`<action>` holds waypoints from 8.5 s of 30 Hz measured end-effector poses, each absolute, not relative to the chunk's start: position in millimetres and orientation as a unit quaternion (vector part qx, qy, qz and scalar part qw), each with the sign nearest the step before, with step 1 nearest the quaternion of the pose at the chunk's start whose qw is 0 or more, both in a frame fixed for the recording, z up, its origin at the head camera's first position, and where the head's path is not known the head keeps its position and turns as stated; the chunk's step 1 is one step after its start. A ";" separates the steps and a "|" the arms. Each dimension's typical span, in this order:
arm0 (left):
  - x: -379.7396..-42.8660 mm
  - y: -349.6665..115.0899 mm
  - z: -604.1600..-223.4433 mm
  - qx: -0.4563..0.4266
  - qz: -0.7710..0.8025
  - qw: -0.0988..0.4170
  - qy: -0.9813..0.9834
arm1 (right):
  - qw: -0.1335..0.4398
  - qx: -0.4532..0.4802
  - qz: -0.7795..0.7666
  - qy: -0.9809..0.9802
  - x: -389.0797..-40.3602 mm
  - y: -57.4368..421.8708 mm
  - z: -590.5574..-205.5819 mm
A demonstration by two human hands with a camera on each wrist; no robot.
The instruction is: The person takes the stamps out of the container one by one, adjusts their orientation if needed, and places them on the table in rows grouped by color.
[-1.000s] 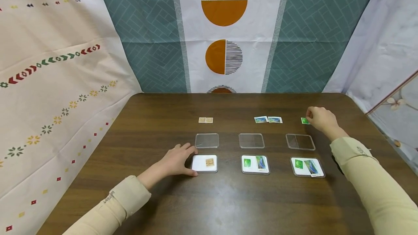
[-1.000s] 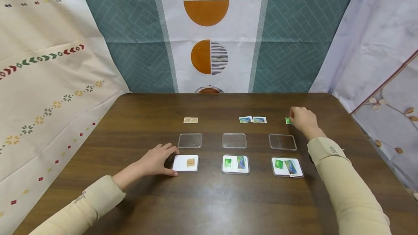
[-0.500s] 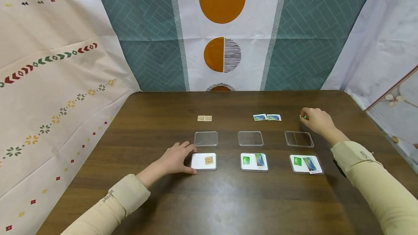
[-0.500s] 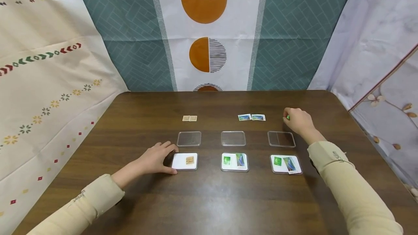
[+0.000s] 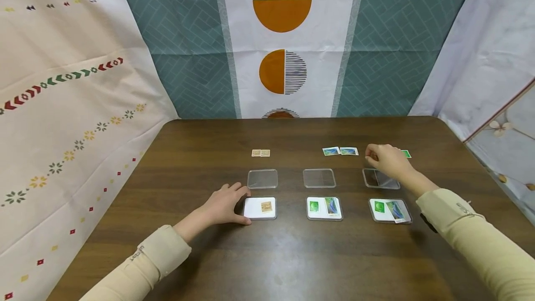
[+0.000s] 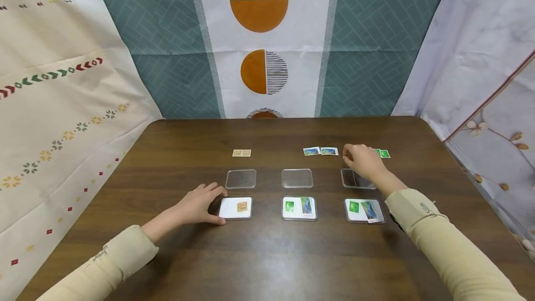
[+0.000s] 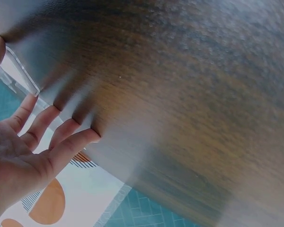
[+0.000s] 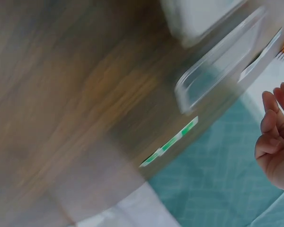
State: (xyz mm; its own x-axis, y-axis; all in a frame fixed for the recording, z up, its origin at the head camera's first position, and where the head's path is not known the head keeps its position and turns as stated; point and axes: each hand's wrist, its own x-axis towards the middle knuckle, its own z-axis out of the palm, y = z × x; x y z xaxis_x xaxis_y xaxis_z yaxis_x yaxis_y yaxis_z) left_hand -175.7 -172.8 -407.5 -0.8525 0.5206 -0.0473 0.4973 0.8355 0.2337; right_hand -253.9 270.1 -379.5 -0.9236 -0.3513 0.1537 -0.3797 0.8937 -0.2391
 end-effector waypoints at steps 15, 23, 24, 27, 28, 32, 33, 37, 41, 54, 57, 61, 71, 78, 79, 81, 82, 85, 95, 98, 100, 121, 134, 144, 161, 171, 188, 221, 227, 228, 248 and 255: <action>-175.9 -173.2 -408.4 0.265 0.110 0.058 0.956 | 0.062 0.248 0.162 -0.953 -224.3 206.8 -395.0; -175.8 -172.3 -408.2 0.267 0.109 0.054 0.956 | 0.067 0.267 0.182 -0.944 -218.6 186.2 -391.7; -175.9 -172.3 -408.3 0.267 0.109 0.054 0.956 | 0.065 0.271 0.184 -0.943 -218.0 183.9 -391.4; -175.9 -172.8 -408.4 0.269 0.109 0.055 0.956 | 0.059 0.282 0.191 -0.938 -216.9 177.6 -391.5; -175.9 -172.7 -408.3 0.268 0.108 0.056 0.956 | 0.058 0.285 0.193 -0.937 -216.3 175.2 -391.4; -176.0 -173.1 -408.7 0.270 0.106 0.056 0.955 | 0.055 0.303 0.195 -0.931 -212.4 165.5 -391.1; -176.0 -173.0 -408.7 0.271 0.106 0.055 0.955 | 0.054 0.308 0.196 -0.929 -211.1 162.8 -390.8; -175.4 -173.4 -408.2 0.270 0.107 0.053 0.955 | 0.039 0.321 0.203 -0.924 -205.7 151.1 -390.2; -175.2 -173.6 -408.6 0.267 0.108 0.052 0.956 | 0.028 0.334 0.210 -0.918 -201.9 140.9 -391.6; -174.7 -173.4 -409.4 0.268 0.104 0.052 0.956 | -0.012 0.363 0.240 -0.901 -193.7 112.3 -395.8; -174.3 -173.7 -409.1 0.266 0.105 0.055 0.957 | -0.028 0.365 0.241 -0.899 -191.6 105.3 -397.9; -174.5 -173.3 -408.5 0.265 0.107 0.055 0.957 | -0.035 0.368 0.239 -0.898 -189.4 96.6 -400.3; -174.6 -174.0 -408.0 0.262 0.104 0.056 0.958 | -0.042 0.371 0.257 -0.892 -186.2 77.0 -399.8; -175.2 -174.3 -406.7 0.263 0.109 0.058 0.957 | -0.043 0.368 0.261 -0.891 -187.1 64.9 -398.6; -175.4 -174.2 -406.6 0.263 0.110 0.059 0.957 | -0.045 0.367 0.261 -0.892 -187.2 63.6 -398.6; -175.6 -174.2 -406.1 0.262 0.110 0.060 0.957 | -0.047 0.366 0.261 -0.892 -187.2 61.4 -398.6; -175.7 -174.2 -405.9 0.261 0.109 0.059 0.957 | -0.049 0.363 0.261 -0.893 -187.3 60.2 -398.6; -175.7 -173.7 -404.8 0.261 0.109 0.059 0.957 | -0.053 0.358 0.260 -0.895 -187.7 57.4 -399.0; -175.6 -173.4 -404.1 0.263 0.107 0.055 0.957 | -0.061 0.347 0.253 -0.901 -190.5 52.1 -402.7; -176.2 -173.2 -404.4 0.262 0.106 0.055 0.958 | -0.073 0.338 0.262 -0.901 -191.6 50.6 -402.9; -176.6 -172.7 -405.0 0.263 0.106 0.055 0.958 | -0.083 0.330 0.270 -0.901 -192.1 50.6 -403.5; -176.6 -172.5 -406.9 0.262 0.106 0.059 0.957 | -0.138 0.268 0.352 -0.886 -195.1 48.9 -411.4; -175.6 -172.6 -408.0 0.259 0.110 0.057 0.958 | -0.121 0.248 0.370 -0.887 -189.4 46.1 -411.6; -171.7 -171.8 -406.4 0.260 0.118 0.065 0.956 | -0.098 0.234 0.404 -0.879 -182.1 41.8 -416.9; -176.0 -171.7 -407.7 0.264 0.114 0.061 0.956 | -0.078 0.224 0.424 -0.874 -181.2 41.1 -418.6; -175.8 -171.8 -408.4 0.263 0.115 0.058 0.956 | -0.084 0.226 0.450 -0.860 -180.9 41.0 -419.7; -174.9 -170.9 -407.8 0.263 0.109 0.058 0.957 | -0.109 0.252 0.492 -0.826 -189.3 56.4 -411.7; -174.0 -171.3 -407.8 0.264 0.106 0.062 0.957 | -0.097 0.250 0.478 -0.836 -226.0 78.6 -398.2; -173.8 -171.2 -408.6 0.258 0.105 0.063 0.958 | -0.090 0.229 0.468 -0.849 -240.2 81.6 -391.5; -173.6 -171.2 -408.7 0.257 0.105 0.063 0.959 | -0.088 0.228 0.469 -0.849 -242.7 81.8 -390.9; -175.2 -171.7 -411.3 0.254 0.106 0.060 0.959 | -0.047 0.198 0.454 -0.867 -284.8 64.1 -390.3; -171.8 -174.3 -412.0 0.249 0.112 0.066 0.960 | -0.043 0.158 0.456 -0.875 -298.9 54.7 -391.3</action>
State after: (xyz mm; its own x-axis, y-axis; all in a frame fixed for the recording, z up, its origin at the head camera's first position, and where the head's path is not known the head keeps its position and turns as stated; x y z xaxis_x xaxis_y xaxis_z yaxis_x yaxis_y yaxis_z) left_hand -171.8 -174.3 -412.0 -0.8674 0.4925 -0.0709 0.4629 0.8510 0.2482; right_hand -298.9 54.7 -391.3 -0.9462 -0.3160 0.0691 -0.2378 0.5349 -0.8108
